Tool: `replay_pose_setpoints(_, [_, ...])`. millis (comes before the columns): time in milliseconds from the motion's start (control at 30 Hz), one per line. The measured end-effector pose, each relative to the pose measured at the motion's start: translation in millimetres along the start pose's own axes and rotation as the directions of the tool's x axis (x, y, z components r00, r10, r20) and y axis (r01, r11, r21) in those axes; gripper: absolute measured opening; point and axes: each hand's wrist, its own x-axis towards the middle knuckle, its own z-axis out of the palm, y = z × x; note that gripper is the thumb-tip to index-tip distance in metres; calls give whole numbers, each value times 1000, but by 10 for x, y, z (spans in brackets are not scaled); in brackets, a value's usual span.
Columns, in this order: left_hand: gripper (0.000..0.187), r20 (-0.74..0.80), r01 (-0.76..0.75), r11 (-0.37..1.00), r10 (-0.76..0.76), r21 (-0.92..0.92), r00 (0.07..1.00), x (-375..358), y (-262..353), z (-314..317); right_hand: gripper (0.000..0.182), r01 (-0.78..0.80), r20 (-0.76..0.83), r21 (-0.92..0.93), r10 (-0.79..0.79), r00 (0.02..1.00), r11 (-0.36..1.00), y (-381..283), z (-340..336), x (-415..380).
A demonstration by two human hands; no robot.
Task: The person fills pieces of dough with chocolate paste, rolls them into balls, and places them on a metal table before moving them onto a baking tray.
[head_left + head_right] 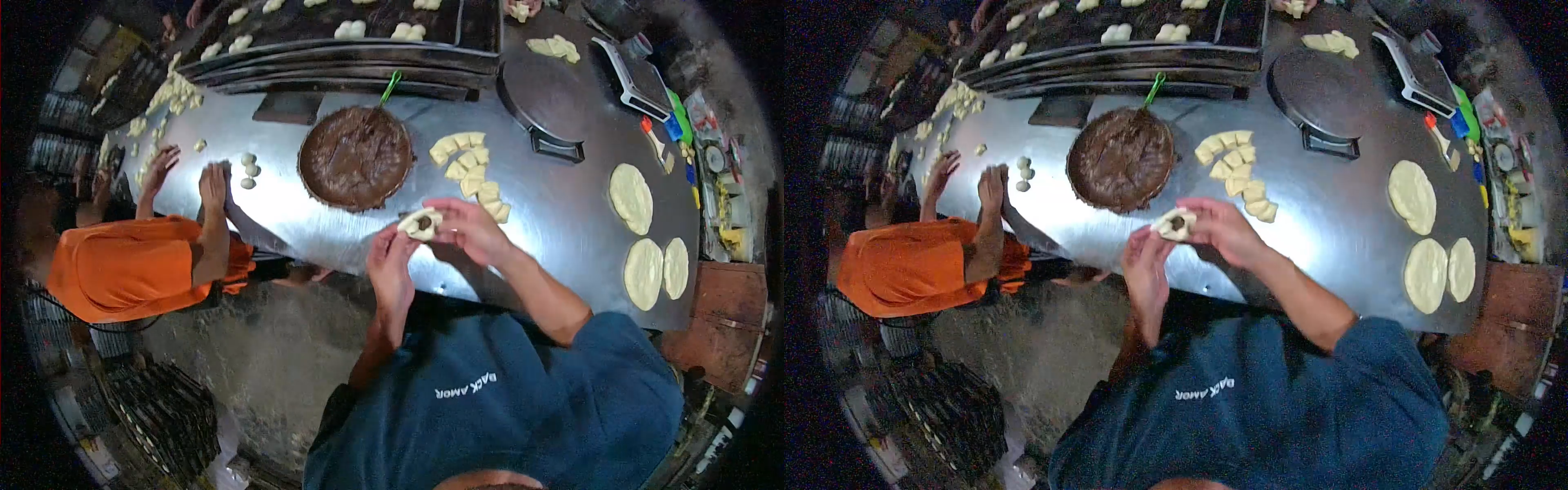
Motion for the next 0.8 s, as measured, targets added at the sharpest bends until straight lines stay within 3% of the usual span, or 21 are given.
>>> replay_pose_setpoints(33, [23,18,27,999,-28,45,999,-48,-3,100,44,157,-29,-344,-178,984,926,49,48,-152])
replay_pose_setpoints(67, [26,29,65,994,-68,92,997,-128,-4,206,47,256,-12,-644,-344,939,721,90,71,-288])
replay_pose_setpoints(100, [27,54,55,991,-62,119,997,-205,-46,282,51,341,182,-919,-556,811,197,120,14,-381])
replay_pose_setpoints(133, [27,52,68,989,-76,129,996,-270,-90,316,48,382,252,-922,-650,717,64,179,-39,-434])
replay_pose_setpoints(233, [18,172,-237,846,175,477,970,-350,-153,307,33,400,260,-912,-632,730,87,47,5,-693])
replay_pose_setpoints(267, [16,273,-317,883,229,346,934,-306,-225,246,25,410,219,-891,-608,763,194,46,-32,-714])
replay_pose_setpoints(333, [16,362,-162,965,79,205,929,-286,-133,284,20,387,270,-918,-572,774,90,-10,-121,-709])
replay_pose_setpoints(367, [16,403,184,978,-208,97,891,-303,-16,304,15,378,289,-926,-602,745,23,-56,-108,-707])
replay_pose_setpoints(400, [16,400,197,976,-219,97,890,-274,-26,274,15,368,279,-929,-597,752,29,-54,-101,-696])
replay_pose_setpoints(467, [15,535,387,919,-366,78,761,-128,-125,252,14,345,134,-906,-607,783,246,-85,-112,-663])
replay_pose_setpoints(500, [14,517,410,905,-407,115,753,-92,-191,250,13,333,140,-891,-512,847,308,-92,-164,-681])
replay_pose_setpoints(533, [14,526,427,897,-419,114,740,-64,-257,247,13,314,121,-899,-514,849,307,-30,-247,-720])
replay_pose_setpoints(633, [20,429,441,839,-542,318,722,-36,-485,348,8,348,210,-934,-654,727,87,141,-427,-965])
replay_pose_setpoints(767, [22,475,501,761,-649,413,594,-227,-949,670,8,126,25,-989,-758,652,76,376,-975,-1258])
replay_pose_setpoints(800, [25,480,343,745,-644,573,596,-187,-1055,743,8,21,-87,-991,-753,652,133,426,-1153,-1310])
